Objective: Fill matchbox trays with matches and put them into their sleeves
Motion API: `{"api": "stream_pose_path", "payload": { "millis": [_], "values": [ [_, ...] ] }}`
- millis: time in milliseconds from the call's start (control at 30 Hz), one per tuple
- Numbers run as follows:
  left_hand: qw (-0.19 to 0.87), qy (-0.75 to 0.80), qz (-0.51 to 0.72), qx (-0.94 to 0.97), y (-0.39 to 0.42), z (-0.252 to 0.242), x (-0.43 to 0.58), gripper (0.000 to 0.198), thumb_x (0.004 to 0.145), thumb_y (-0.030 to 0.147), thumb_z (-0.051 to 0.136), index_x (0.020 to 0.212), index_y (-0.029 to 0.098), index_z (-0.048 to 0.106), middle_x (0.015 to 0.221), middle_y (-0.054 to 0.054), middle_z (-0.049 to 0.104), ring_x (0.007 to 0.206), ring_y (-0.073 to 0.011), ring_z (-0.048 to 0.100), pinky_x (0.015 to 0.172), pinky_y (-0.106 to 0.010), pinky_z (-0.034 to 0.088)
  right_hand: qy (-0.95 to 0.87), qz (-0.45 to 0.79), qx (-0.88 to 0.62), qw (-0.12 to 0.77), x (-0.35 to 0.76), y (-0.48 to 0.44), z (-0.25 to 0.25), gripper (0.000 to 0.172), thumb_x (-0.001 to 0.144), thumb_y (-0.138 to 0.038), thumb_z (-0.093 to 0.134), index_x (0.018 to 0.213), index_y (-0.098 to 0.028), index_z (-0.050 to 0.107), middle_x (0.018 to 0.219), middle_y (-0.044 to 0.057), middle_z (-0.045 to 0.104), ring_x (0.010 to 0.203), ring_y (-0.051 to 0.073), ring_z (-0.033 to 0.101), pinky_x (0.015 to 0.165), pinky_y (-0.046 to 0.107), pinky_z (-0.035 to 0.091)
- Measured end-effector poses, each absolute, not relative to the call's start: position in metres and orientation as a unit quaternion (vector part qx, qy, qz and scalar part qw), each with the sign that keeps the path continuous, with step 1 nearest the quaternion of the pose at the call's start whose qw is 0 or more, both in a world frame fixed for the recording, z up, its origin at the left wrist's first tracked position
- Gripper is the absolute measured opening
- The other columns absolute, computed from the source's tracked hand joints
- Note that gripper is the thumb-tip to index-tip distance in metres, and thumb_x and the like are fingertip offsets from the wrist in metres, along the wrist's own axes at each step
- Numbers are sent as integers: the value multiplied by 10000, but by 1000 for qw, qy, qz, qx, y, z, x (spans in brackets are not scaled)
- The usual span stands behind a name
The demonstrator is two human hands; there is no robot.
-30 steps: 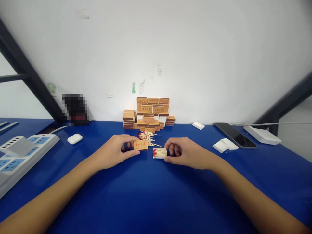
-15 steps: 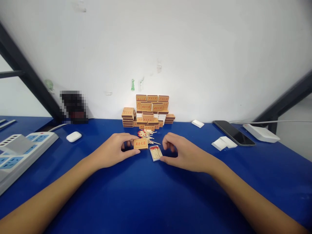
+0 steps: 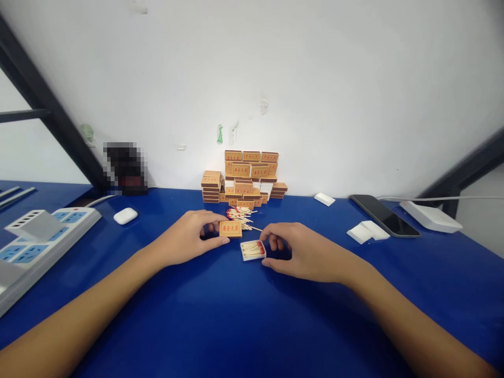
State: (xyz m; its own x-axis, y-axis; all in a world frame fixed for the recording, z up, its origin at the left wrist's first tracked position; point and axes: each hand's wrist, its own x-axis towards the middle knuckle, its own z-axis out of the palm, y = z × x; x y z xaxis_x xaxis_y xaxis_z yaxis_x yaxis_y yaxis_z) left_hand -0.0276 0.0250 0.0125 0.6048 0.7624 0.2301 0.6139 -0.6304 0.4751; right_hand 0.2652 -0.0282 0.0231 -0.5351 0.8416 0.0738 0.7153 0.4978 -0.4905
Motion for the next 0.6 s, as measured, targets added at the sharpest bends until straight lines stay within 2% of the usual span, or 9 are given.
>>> {"api": "stream_pose_path", "payload": {
  "millis": [67, 133, 200, 400, 533, 600],
  "values": [
    [176, 391, 210, 879, 26, 12, -28, 377, 923, 465, 717, 1250, 278, 730, 913, 3, 718, 749, -146, 610, 678, -279, 495, -842, 222, -466, 157, 267, -29, 25, 330, 828, -402, 795, 1094, -242, 684, 968, 25, 651, 827, 189, 607, 726, 345, 510],
    [178, 391, 211, 878, 26, 12, -28, 386, 922, 467, 717, 1257, 276, 727, 912, 3, 720, 754, -148, 615, 675, -280, 493, -837, 230, -467, 167, 266, -30, 24, 491, 792, -464, 834, 1200, -256, 660, 1068, 36, 638, 884, 194, 611, 769, 347, 518],
    [181, 393, 210, 877, 27, 11, -28, 384, 921, 467, 717, 1256, 278, 728, 916, 4, 723, 761, -149, 621, 675, -280, 495, -835, 235, -467, 168, 263, -31, 21, 571, 771, -517, 849, 1243, -264, 651, 1111, 44, 624, 901, 196, 609, 786, 350, 517],
    [183, 390, 212, 877, 28, 10, -29, 374, 927, 480, 706, 1239, 277, 739, 904, 4, 721, 729, -142, 606, 667, -279, 492, -829, 213, -487, 176, 248, -33, 9, 512, 730, -588, 865, 1029, -229, 653, 1046, 36, 640, 852, 193, 596, 727, 336, 474],
    [190, 386, 210, 878, 29, 10, -30, 375, 930, 465, 706, 1250, 270, 735, 924, -6, 727, 751, -148, 616, 675, -276, 490, -838, 196, -473, 189, 249, -31, 8, 252, 831, -388, 798, 941, -223, 643, 985, 28, 655, 845, 179, 601, 735, 322, 469],
    [196, 381, 210, 879, 29, 10, -30, 383, 935, 453, 705, 1269, 268, 728, 944, -12, 734, 762, -151, 620, 677, -274, 488, -838, 196, -469, 199, 254, -29, 11, 188, 847, -333, 763, 946, -224, 646, 948, 22, 659, 830, 173, 603, 730, 317, 475]
  ]
}}
